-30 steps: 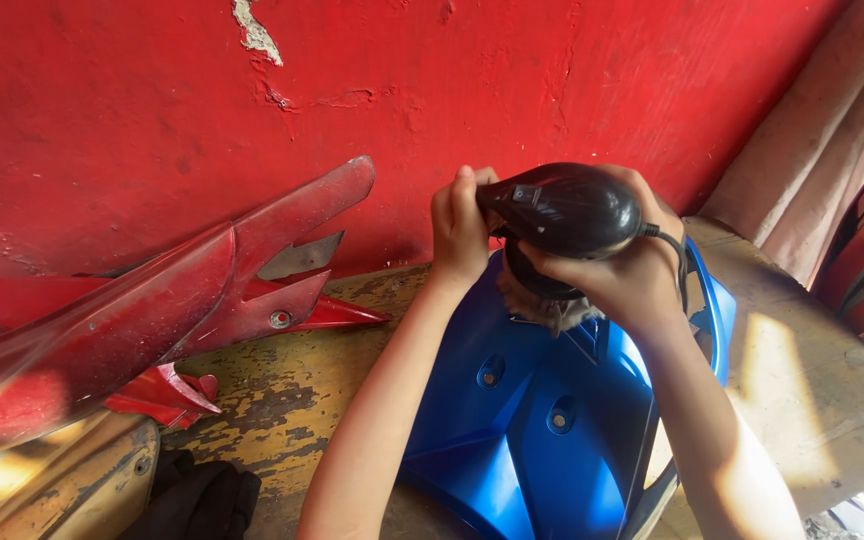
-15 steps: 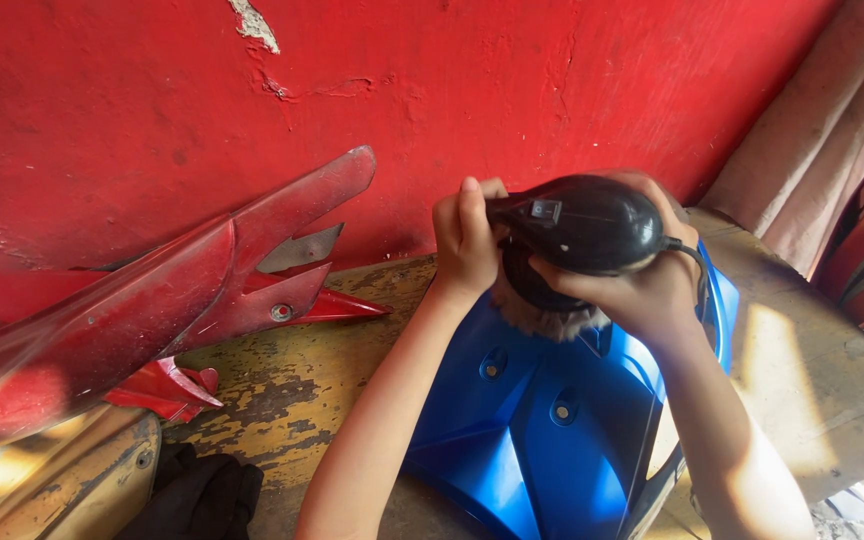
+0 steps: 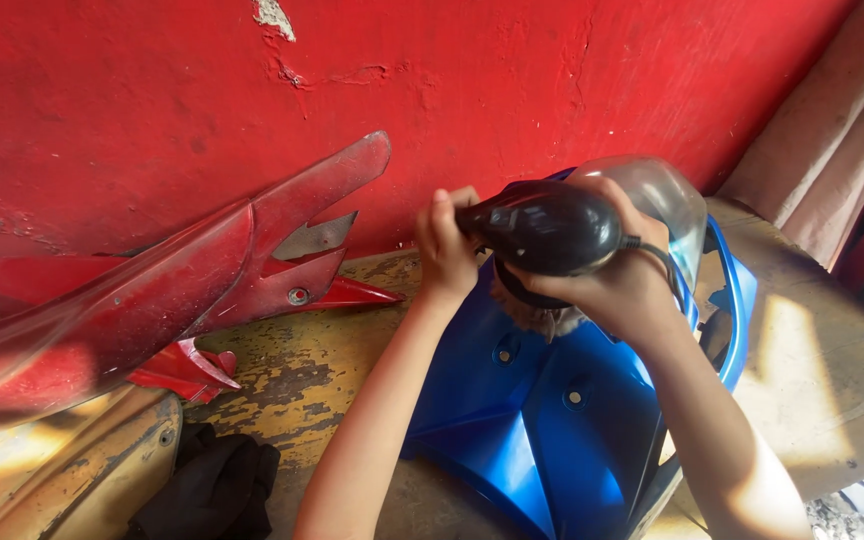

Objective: The person uses a handheld electric polisher with a buffing pad to polish the surface of a blue motorcycle fairing. The fairing is placed on a wooden workbench, and the person moves the tool across the plastic surface to smooth and shine it.

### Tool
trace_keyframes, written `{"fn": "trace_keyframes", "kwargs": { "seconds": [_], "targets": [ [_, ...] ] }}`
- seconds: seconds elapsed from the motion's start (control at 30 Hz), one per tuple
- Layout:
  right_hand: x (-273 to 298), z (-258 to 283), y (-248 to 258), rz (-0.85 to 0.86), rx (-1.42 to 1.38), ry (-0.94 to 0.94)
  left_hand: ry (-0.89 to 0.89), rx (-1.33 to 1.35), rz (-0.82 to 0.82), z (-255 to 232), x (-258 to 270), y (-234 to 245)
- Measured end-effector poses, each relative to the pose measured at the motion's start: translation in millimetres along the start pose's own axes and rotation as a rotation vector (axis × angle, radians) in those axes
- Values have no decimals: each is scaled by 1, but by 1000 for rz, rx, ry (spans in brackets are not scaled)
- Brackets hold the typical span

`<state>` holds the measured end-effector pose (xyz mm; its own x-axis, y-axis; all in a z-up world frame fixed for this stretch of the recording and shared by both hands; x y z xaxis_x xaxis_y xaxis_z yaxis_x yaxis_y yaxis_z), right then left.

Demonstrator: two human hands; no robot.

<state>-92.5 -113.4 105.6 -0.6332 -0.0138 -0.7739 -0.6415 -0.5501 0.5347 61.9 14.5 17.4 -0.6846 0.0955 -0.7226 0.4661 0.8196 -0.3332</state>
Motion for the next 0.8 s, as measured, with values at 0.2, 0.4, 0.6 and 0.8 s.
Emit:
{"fn": "trace_keyframes", "kwargs": {
  "seconds": [0.2, 0.4, 0.6, 0.8],
  "targets": [
    [7, 6, 12, 23, 123, 21, 64, 28, 41, -19, 8, -12],
    [-1, -3, -20, -1, -42, 27, -9, -10, -77, -10, 3, 16],
    [22, 17, -13, 67, -42, -41, -22, -80, -127, -19, 32, 27],
    [43, 3, -1, 28, 24, -21, -12, -120, 8, -38, 43, -1]
  ]
}}
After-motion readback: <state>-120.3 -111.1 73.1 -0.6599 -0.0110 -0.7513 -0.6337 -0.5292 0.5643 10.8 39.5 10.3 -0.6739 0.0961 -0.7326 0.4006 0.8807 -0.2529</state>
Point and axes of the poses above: each hand's wrist, its own x-axis away from the middle knuckle, its own y-axis out of the back of the hand, z = x × y, the point moved 7 cm from there along -x, towards the middle knuckle, and after that the axes turned 13 degrees about x, right-handed, at the moved point
